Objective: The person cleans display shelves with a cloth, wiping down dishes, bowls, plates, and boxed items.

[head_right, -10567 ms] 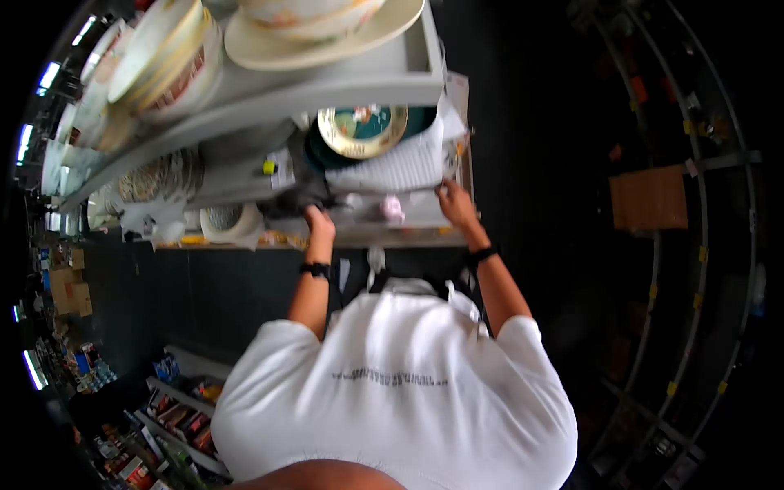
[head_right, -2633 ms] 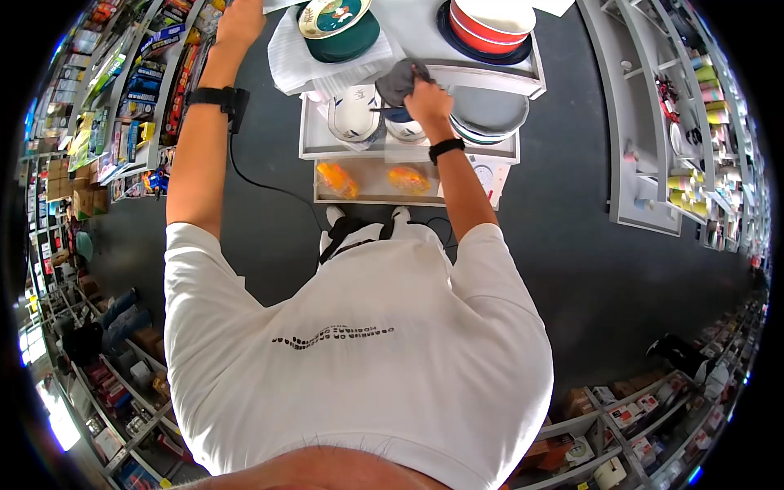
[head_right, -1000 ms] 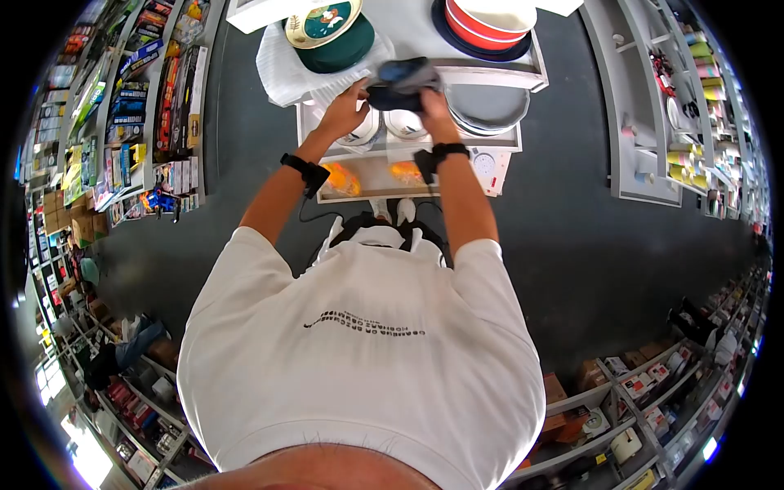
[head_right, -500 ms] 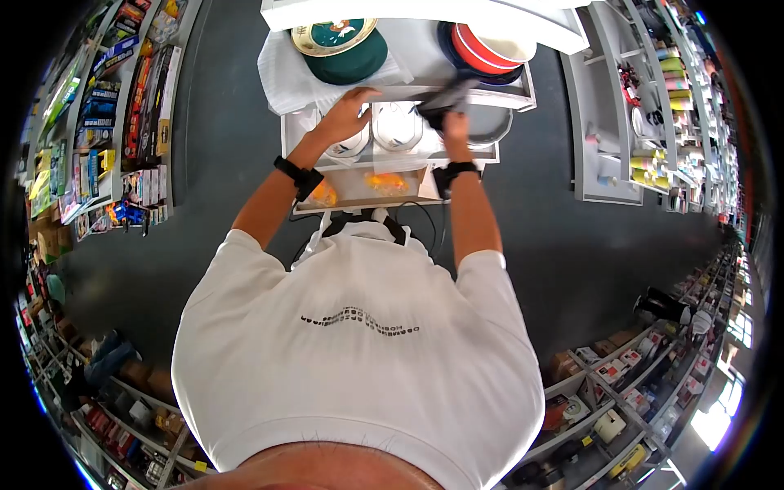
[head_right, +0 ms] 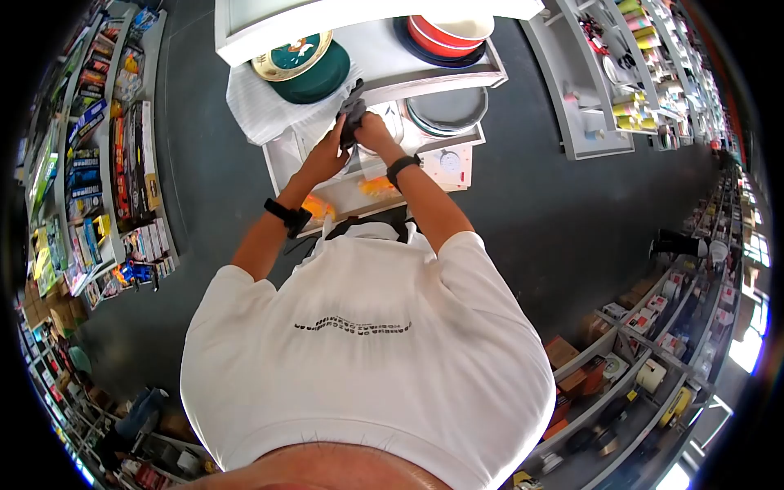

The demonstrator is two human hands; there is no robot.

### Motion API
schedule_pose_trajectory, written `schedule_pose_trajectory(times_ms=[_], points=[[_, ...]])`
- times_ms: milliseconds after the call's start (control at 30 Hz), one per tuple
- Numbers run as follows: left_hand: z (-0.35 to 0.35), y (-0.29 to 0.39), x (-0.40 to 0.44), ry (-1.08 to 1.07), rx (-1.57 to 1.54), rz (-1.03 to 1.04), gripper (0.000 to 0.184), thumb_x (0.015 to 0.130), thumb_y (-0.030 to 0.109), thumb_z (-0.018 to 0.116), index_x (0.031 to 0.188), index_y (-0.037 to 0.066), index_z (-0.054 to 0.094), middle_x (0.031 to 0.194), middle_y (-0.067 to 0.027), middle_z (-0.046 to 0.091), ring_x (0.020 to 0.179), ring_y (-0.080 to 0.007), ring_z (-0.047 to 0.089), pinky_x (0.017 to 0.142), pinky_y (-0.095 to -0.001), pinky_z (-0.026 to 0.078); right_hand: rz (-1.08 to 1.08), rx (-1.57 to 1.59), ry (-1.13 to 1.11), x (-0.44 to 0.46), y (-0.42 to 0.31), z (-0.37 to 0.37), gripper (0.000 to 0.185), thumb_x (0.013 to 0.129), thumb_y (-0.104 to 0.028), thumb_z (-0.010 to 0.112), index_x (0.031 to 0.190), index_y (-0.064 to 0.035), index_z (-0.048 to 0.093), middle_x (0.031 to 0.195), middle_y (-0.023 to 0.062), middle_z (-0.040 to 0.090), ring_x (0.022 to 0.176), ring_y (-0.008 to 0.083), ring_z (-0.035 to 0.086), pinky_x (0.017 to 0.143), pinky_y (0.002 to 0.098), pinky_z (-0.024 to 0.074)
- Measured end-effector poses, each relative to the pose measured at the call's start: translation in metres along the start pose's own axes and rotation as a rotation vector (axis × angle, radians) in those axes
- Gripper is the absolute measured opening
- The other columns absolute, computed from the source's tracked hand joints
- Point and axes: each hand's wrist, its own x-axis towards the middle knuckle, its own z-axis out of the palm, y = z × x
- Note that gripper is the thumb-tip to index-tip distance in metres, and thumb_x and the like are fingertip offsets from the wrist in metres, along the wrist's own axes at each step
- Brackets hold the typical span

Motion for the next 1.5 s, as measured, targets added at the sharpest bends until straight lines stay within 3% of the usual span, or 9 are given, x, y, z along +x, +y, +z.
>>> schedule_pose_trajectory(times_ms=[333,533,600,733,967,1100,1167,1267,1500], points=[[0.004,0.013,0.005,0.003,0.073,-0.204,0.083,0.083,0.011,0.057,0.155,0.010,0.015,0.090,-0.0278,0.067,0.079,-0.0486,0.064,0.072,-0.0560,0.051,-0.182,-0.019,-0.091,0.008,0.007,-0.011,0.023,0.073,-0.012,0.058,0.081,0.0090,0.064,0.085,0.0321,0.064,0.086,0.0466,0.064,0.078,0.0492,0.0514],[0.024,0.031,0.033,0.107,0.569,-0.337,0.080,0.085,0.026,0.058,0.155,0.013,0.021,0.073,-0.0224,0.068,0.065,-0.0431,0.066,0.062,-0.0553,0.053,-0.352,0.053,-0.196,0.008,0.037,-0.020,0.028,0.077,-0.019,0.059,0.088,0.0069,0.064,0.091,0.0310,0.065,0.088,0.0456,0.064,0.080,0.0483,0.0519],[0.034,0.036,0.047,0.115,0.585,-0.378,0.079,0.085,0.028,0.058,0.154,0.011,0.022,0.073,-0.0238,0.067,0.066,-0.0433,0.066,0.063,-0.0539,0.053,-0.132,0.234,-0.269,0.002,0.039,-0.047,0.034,0.080,-0.021,0.062,0.101,0.0054,0.064,0.095,0.0275,0.067,0.093,0.0401,0.066,0.083,0.0438,0.0516],[0.055,0.073,0.084,0.100,0.548,-0.467,0.084,0.085,0.037,0.059,0.154,0.009,0.020,0.074,-0.0249,0.067,0.068,-0.0440,0.066,0.065,-0.0521,0.053,-0.208,0.393,-0.290,0.007,0.088,-0.082,0.044,0.082,-0.028,0.065,0.115,0.0014,0.063,0.097,0.0230,0.070,0.088,0.0351,0.068,0.077,0.0391,0.0525],[0.123,0.133,0.163,0.060,0.428,-0.489,0.079,0.085,0.045,0.055,0.151,0.008,0.030,0.087,-0.0293,0.068,0.081,-0.0495,0.065,0.073,-0.0551,0.051,0.120,0.558,-0.193,0.001,0.165,-0.156,0.039,0.081,-0.032,0.064,0.099,0.0024,0.069,0.086,0.0173,0.071,0.078,0.0268,0.068,0.073,0.0359,0.0518],[0.164,0.162,0.203,0.023,0.378,-0.543,0.077,0.086,0.047,0.052,0.151,0.012,0.031,0.091,-0.0288,0.068,0.085,-0.0485,0.065,0.079,-0.0549,0.051,0.382,1.238,-0.109,-0.023,0.185,-0.206,0.041,0.083,-0.030,0.067,0.107,0.0029,0.065,0.090,0.0078,0.067,0.080,0.0153,0.062,0.071,0.0283,0.0504],[0.186,0.155,0.223,0.009,0.431,-0.514,0.080,0.087,0.042,0.055,0.154,0.012,0.024,0.086,-0.0252,0.070,0.081,-0.0467,0.067,0.077,-0.0538,0.053,0.041,0.746,0.175,-0.030,0.205,-0.220,0.043,0.083,-0.025,0.068,0.115,0.0011,0.060,0.090,0.0157,0.068,0.080,0.0242,0.067,0.073,0.0334,0.0524],[0.219,0.161,0.247,0.011,0.363,-0.419,0.082,0.085,0.035,0.060,0.154,0.011,0.023,0.086,-0.0247,0.070,0.083,-0.0466,0.067,0.079,-0.0551,0.052,-0.021,0.372,0.475,-0.053,0.186,-0.276,0.049,0.080,-0.013,0.067,0.126,-0.0064,0.053,0.098,0.0238,0.066,0.092,0.0442,0.062,0.080,0.0423,0.0523],[0.256,0.185,0.287,0.029,0.311,-0.158,0.044,0.081,0.021,0.065,0.120,0.006,0.055,0.084,-0.0201,0.070,0.082,-0.0415,0.068,0.072,-0.0500,0.055,-0.202,0.074,0.808,-0.013,0.198,-0.324,0.059,0.073,0.003,0.060,0.131,-0.0107,0.055,0.130,0.0192,0.056,0.113,0.0414,0.057,0.096,0.0430,0.0483]])
